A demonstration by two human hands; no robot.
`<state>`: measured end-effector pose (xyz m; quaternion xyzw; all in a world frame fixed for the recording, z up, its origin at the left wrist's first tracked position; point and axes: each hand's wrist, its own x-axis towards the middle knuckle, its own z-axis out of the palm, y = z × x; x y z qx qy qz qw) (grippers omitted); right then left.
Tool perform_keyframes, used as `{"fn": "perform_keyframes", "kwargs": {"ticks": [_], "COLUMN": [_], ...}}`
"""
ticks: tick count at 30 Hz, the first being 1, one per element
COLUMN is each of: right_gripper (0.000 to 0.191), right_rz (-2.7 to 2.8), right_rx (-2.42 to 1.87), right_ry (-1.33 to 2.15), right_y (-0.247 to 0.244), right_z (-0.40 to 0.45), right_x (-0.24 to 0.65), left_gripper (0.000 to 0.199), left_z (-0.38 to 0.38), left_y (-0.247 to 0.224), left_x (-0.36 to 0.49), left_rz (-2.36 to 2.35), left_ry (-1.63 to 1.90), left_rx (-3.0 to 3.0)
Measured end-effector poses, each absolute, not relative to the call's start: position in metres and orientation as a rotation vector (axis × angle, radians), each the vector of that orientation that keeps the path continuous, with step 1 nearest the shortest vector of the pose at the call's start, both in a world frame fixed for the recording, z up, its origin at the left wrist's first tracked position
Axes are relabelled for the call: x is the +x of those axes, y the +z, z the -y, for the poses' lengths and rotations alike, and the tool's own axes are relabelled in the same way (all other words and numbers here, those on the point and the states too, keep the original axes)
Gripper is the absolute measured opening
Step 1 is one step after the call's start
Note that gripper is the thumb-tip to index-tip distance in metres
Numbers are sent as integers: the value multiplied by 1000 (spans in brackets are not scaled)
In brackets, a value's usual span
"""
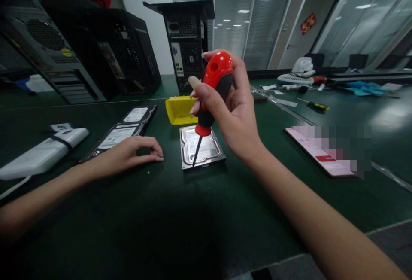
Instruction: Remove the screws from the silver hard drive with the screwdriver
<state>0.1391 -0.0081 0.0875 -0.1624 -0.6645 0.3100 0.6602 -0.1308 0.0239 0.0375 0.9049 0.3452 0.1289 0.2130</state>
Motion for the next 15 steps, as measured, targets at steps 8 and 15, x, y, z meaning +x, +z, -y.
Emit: {"fn": "perform_keyframes", "kwargs": {"ticks": [8,15], "right_gripper": [36,34], "right_rz": [1510,1529], "right_rx": [-385,-342], "right_ry": [705,695], "right_y": [89,89], "right_z": [10,10], "right_x": [139,139], "left_gripper": [12,11], "left_z": [-35,-33], "left_y": [53,53], "left_x": [-149,-147], "left_rz": [-732,-716], "left_ry": [111,11], "left_rx": [2482,2408]}}
